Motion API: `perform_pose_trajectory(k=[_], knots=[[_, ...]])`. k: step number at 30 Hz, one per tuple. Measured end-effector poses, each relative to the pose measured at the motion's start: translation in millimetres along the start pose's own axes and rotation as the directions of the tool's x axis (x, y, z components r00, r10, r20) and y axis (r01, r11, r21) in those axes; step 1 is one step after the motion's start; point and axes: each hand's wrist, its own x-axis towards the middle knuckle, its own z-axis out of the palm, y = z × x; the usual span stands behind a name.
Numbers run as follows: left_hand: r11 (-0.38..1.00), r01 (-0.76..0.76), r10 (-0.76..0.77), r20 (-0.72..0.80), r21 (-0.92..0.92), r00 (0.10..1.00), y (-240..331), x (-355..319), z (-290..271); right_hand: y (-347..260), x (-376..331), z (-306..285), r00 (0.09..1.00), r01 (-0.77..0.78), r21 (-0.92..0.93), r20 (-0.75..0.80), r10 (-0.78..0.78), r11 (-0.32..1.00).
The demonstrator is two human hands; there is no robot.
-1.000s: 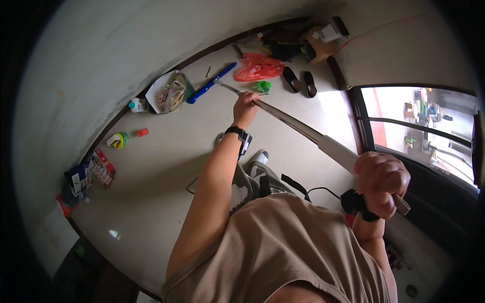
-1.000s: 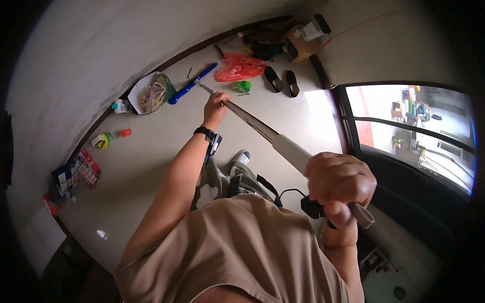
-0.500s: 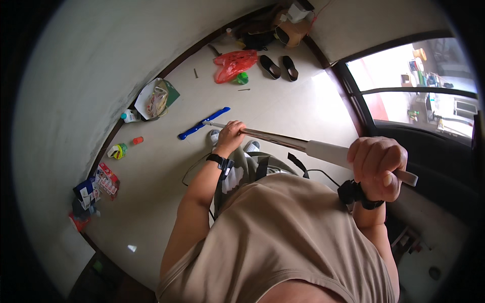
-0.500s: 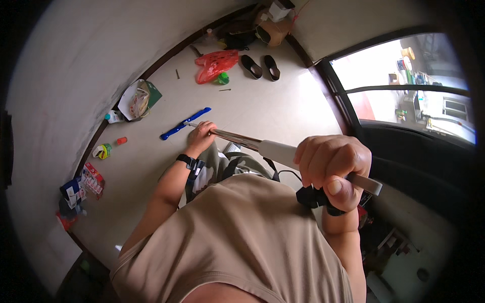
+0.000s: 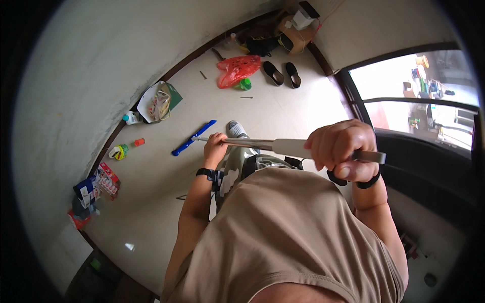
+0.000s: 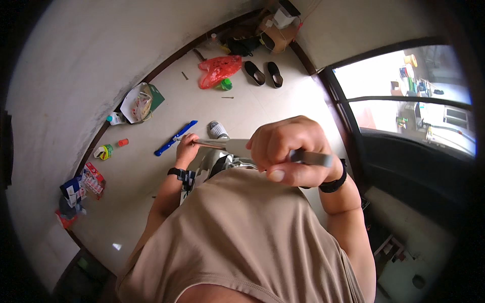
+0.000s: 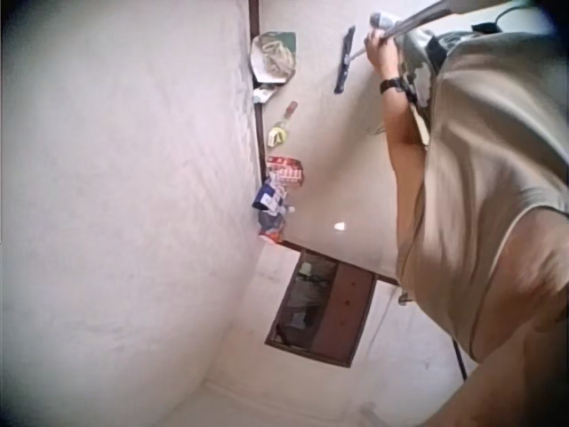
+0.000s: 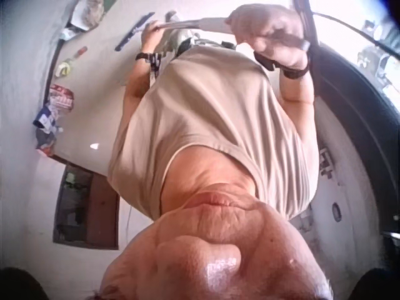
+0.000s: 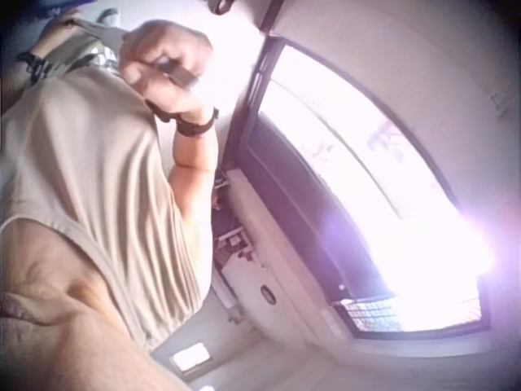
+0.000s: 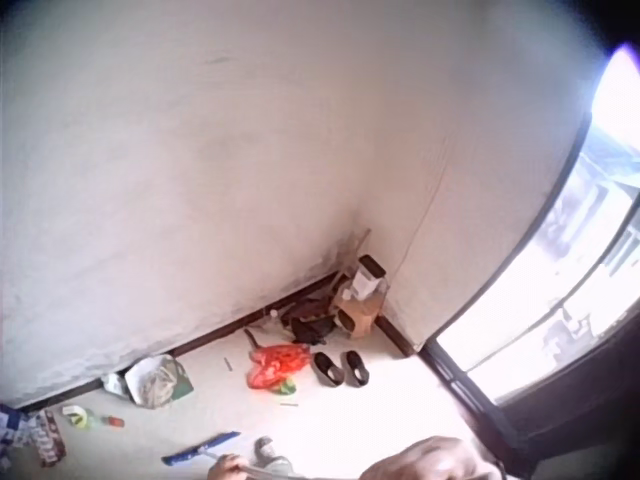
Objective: Using a squeegee to clean or dry the floor in a home environment.
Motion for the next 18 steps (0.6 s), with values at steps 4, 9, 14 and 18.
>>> perform_pose_trajectory(k=[4, 9, 14, 18], knots=[[0.999, 0.041, -0.041, 0.003, -0.023, 0.999, -7.7, 8.7, -5.0, 4.0, 25.1, -5.2, 0.999, -0.039, 0.046, -0.005, 0.040, 0.998], [0.998, 0.056, -0.054, 0.060, -0.025, 0.997, -16.7, 28.9, -11.7, 15.4, 51.3, -18.6, 0.998, -0.043, 0.072, -0.041, 0.046, 0.996], [0.996, 0.006, -0.004, 0.029, -0.084, 1.000, -27.1, 45.3, -11.5, 19.1, 76.4, -28.6, 0.998, -0.033, 0.055, -0.051, 0.035, 0.998], [0.996, 0.001, 0.001, 0.022, -0.084, 1.000, -21.4, 55.7, -15.6, 22.8, 82.4, -35.7, 0.993, -0.064, 0.095, -0.096, 0.073, 0.993]])
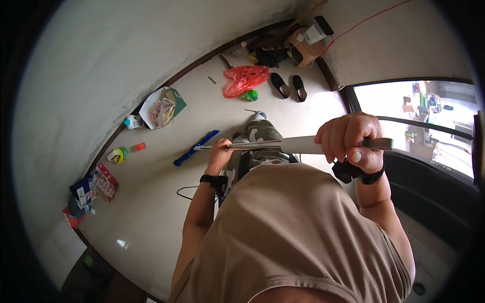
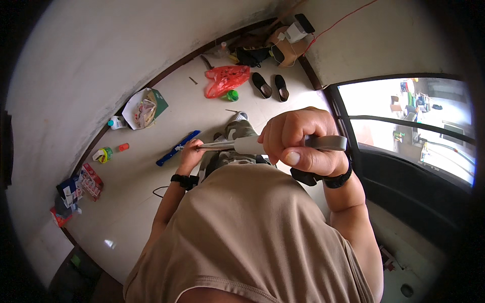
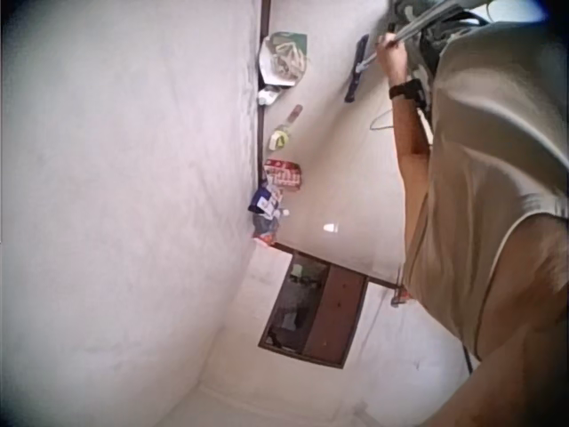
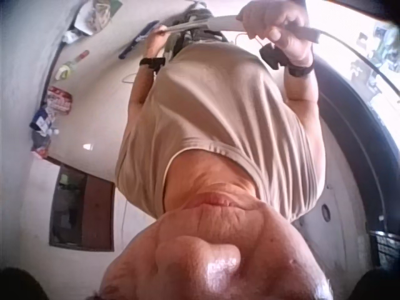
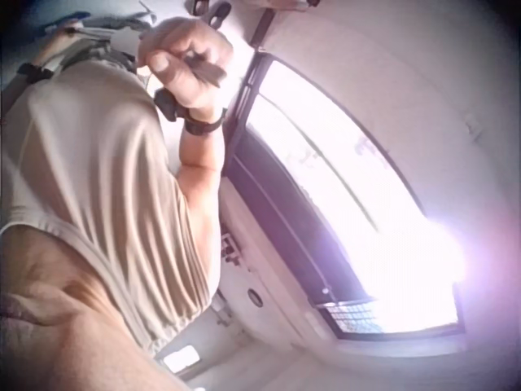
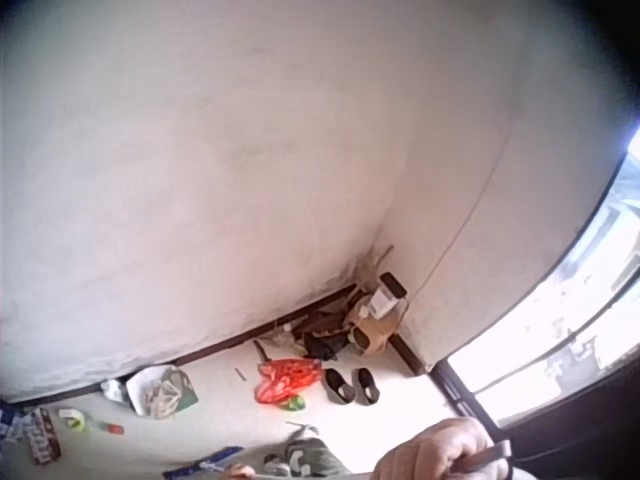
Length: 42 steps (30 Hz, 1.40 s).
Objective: Using a squeegee to clean or dry the floor in a home environment.
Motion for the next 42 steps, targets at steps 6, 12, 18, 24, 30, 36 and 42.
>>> perform_pose_trajectory(k=[6, 12, 18, 24, 30, 36, 42], knots=[[1.000, 0.022, -0.023, 0.078, 0.015, 0.997, -1.7, 1.5, 4.0, -0.3, -6.2, -6.8, 0.998, -0.015, -0.044, -0.062, 0.012, 0.999], [0.997, 0.075, -0.075, 0.097, 0.000, 0.993, 15.8, 8.6, -2.4, 2.5, -11.5, -13.5, 0.995, -0.011, -0.021, -0.098, 0.009, 1.000], [0.997, 0.082, -0.082, 0.031, -0.006, 0.996, 9.1, 7.8, -0.1, 3.6, -0.5, -10.4, 0.999, -0.003, -0.016, -0.050, 0.002, 1.000], [0.997, 0.076, -0.076, 0.013, -0.018, 0.997, 9.4, 12.0, -3.5, 10.7, 8.3, -14.0, 0.996, 0.065, -0.035, -0.064, -0.067, 0.997], [0.997, 0.083, -0.083, 0.095, -0.002, 0.992, 14.4, 20.6, -8.2, 20.2, 18.0, -26.3, 0.990, 0.135, -0.044, -0.040, -0.136, 0.990], [0.997, 0.072, -0.071, -0.048, 0.025, 0.996, 20.5, 18.6, -9.6, 7.1, 22.6, -13.9, 0.983, 0.151, -0.076, -0.096, -0.158, 0.986], [0.997, -0.068, 0.066, -0.048, -0.036, 0.997, 65.6, 43.9, -10.8, -39.7, 16.0, -13.9, 0.942, 0.311, -0.159, -0.075, -0.326, 0.937]])
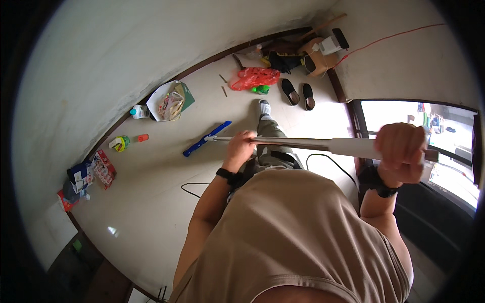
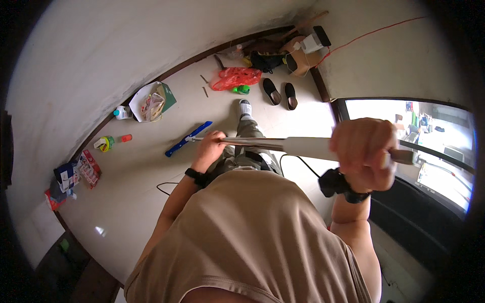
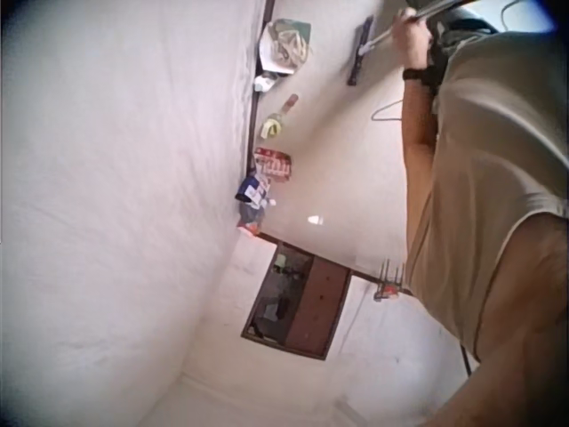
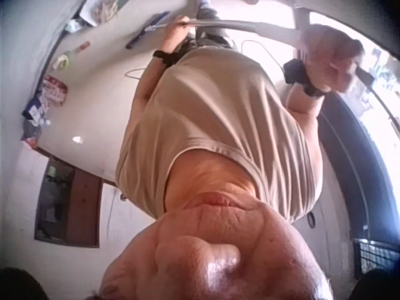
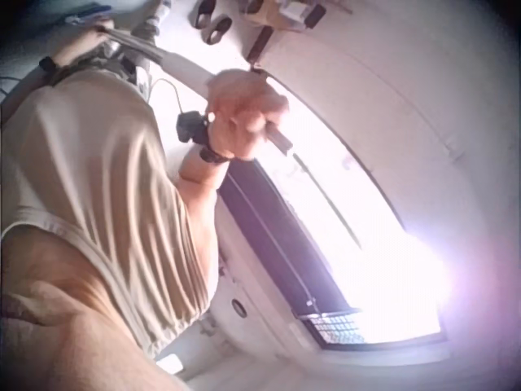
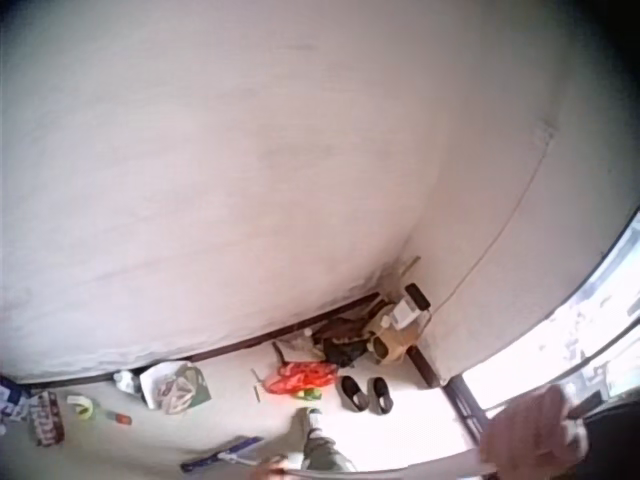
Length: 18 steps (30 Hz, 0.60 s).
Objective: Using a squeegee to clean or dry the floor in a home environment.
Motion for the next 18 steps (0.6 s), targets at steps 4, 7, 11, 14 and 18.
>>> perform_pose_trajectory(k=[4, 7, 11, 14, 18], knots=[[0.992, -0.103, 0.109, 0.073, -0.077, 0.991, 16.6, 29.9, 21.0, -33.3, -24.1, -3.3, 0.967, -0.066, -0.257, -0.254, -0.001, 0.964], [0.963, -0.209, 0.243, 0.208, -0.172, 0.947, 32.5, 67.7, 39.3, -56.8, -42.9, -2.4, 0.900, -0.131, -0.356, -0.434, -0.040, 0.925], [0.971, -0.177, 0.219, 0.291, -0.164, 0.931, 25.8, 99.3, 49.7, -39.3, -47.5, -13.2, 0.853, -0.211, -0.346, -0.521, 0.000, 0.914], [0.953, -0.248, 0.289, 0.270, -0.175, 0.918, 30.5, 120.0, 59.7, -40.5, -41.7, -16.5, 0.818, -0.287, -0.553, -0.567, -0.100, 0.782], [0.929, -0.330, 0.367, 0.306, -0.165, 0.879, 32.6, 142.5, 60.9, -40.6, -48.5, -25.3, 0.759, -0.327, -0.554, -0.637, -0.137, 0.766]])
